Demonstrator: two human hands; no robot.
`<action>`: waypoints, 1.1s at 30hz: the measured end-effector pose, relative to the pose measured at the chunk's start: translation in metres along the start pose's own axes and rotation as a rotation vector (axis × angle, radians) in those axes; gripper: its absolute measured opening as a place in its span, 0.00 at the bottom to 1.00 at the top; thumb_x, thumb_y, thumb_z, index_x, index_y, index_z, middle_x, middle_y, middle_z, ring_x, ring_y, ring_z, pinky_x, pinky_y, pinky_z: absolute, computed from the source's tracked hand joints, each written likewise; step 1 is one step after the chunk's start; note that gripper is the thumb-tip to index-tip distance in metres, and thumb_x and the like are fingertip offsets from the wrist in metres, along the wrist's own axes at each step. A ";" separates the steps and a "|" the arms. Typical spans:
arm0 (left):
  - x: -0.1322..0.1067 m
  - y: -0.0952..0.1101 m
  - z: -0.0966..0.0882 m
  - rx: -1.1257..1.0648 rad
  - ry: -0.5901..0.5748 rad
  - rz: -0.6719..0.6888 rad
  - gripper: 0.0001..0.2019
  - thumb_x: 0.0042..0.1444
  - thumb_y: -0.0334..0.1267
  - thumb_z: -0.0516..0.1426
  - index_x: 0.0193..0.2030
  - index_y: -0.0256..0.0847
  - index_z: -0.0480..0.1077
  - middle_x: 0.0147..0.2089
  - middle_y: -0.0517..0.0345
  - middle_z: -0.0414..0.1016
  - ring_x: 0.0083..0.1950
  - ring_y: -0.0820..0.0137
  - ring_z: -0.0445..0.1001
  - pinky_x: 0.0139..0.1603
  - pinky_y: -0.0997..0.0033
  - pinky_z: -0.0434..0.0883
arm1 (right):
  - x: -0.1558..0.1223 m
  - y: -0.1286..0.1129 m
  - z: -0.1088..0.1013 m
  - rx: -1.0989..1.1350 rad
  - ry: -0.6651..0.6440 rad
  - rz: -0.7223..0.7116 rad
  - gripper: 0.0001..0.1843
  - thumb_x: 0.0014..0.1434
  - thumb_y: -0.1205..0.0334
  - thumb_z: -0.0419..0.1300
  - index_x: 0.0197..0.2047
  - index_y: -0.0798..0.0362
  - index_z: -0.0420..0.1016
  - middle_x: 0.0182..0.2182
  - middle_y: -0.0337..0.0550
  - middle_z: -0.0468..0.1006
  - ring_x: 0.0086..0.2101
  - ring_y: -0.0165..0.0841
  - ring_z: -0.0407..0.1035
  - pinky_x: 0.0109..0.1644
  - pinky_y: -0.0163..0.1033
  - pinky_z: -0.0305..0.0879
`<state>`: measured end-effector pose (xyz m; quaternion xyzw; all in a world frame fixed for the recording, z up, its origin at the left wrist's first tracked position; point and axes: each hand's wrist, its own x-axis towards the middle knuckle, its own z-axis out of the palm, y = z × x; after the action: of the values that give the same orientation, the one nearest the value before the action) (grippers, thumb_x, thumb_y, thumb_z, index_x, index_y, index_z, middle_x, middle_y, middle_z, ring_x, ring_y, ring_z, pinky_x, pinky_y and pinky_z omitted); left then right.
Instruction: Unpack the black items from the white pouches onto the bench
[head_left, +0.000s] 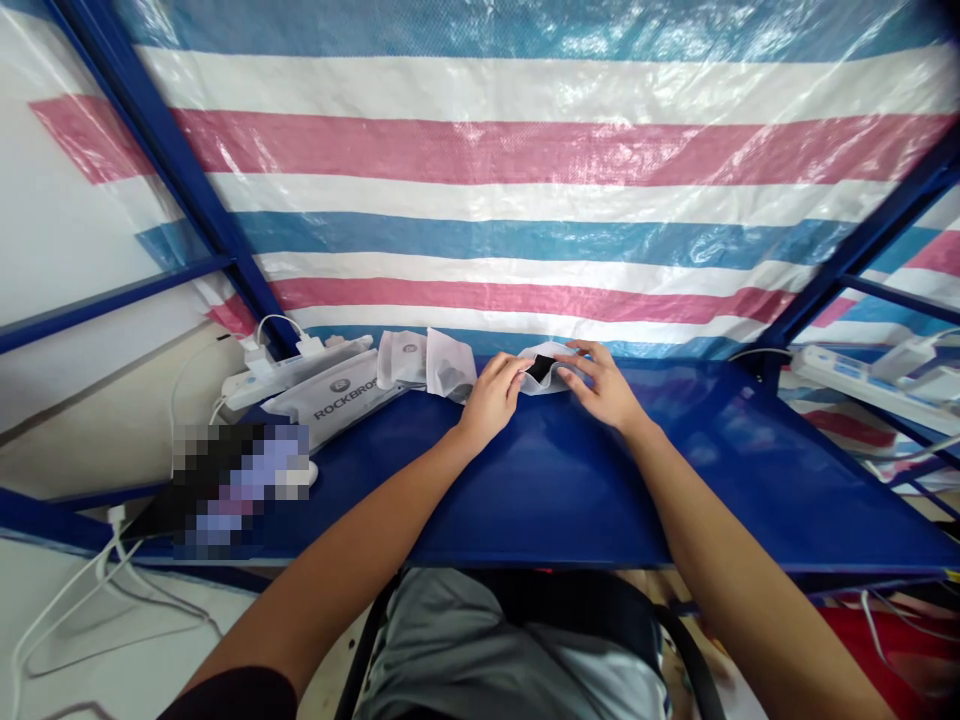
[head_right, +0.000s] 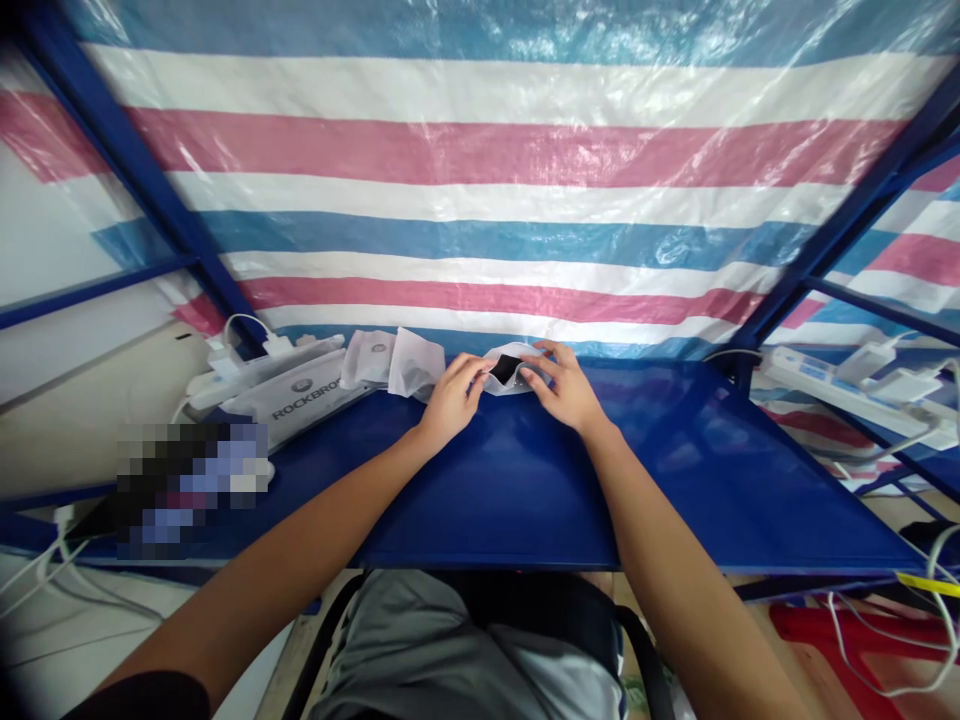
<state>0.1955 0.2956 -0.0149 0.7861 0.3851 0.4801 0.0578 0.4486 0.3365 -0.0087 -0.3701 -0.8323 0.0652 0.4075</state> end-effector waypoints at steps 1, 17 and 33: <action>0.000 0.000 0.001 0.001 0.006 0.002 0.16 0.77 0.31 0.50 0.63 0.43 0.74 0.56 0.48 0.76 0.59 0.63 0.76 0.66 0.60 0.74 | 0.000 0.001 0.002 -0.014 0.001 0.003 0.22 0.76 0.45 0.57 0.61 0.47 0.82 0.64 0.55 0.71 0.65 0.51 0.68 0.73 0.63 0.65; -0.005 -0.006 0.013 -0.120 0.134 -0.085 0.19 0.78 0.45 0.54 0.72 0.49 0.63 0.63 0.46 0.69 0.66 0.60 0.74 0.69 0.54 0.76 | -0.001 0.009 0.002 0.017 -0.054 0.073 0.33 0.63 0.54 0.71 0.70 0.45 0.75 0.66 0.50 0.77 0.65 0.52 0.73 0.74 0.58 0.68; -0.007 0.001 0.016 -0.393 -0.028 -0.382 0.22 0.78 0.55 0.51 0.59 0.46 0.80 0.58 0.51 0.84 0.61 0.61 0.81 0.65 0.62 0.75 | -0.006 -0.019 0.005 1.050 -0.244 0.674 0.29 0.46 0.49 0.85 0.50 0.45 0.86 0.43 0.47 0.89 0.48 0.51 0.84 0.50 0.49 0.84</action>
<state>0.2072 0.2946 -0.0271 0.6796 0.4247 0.5150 0.3042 0.4367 0.3196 -0.0081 -0.3524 -0.5677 0.6310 0.3942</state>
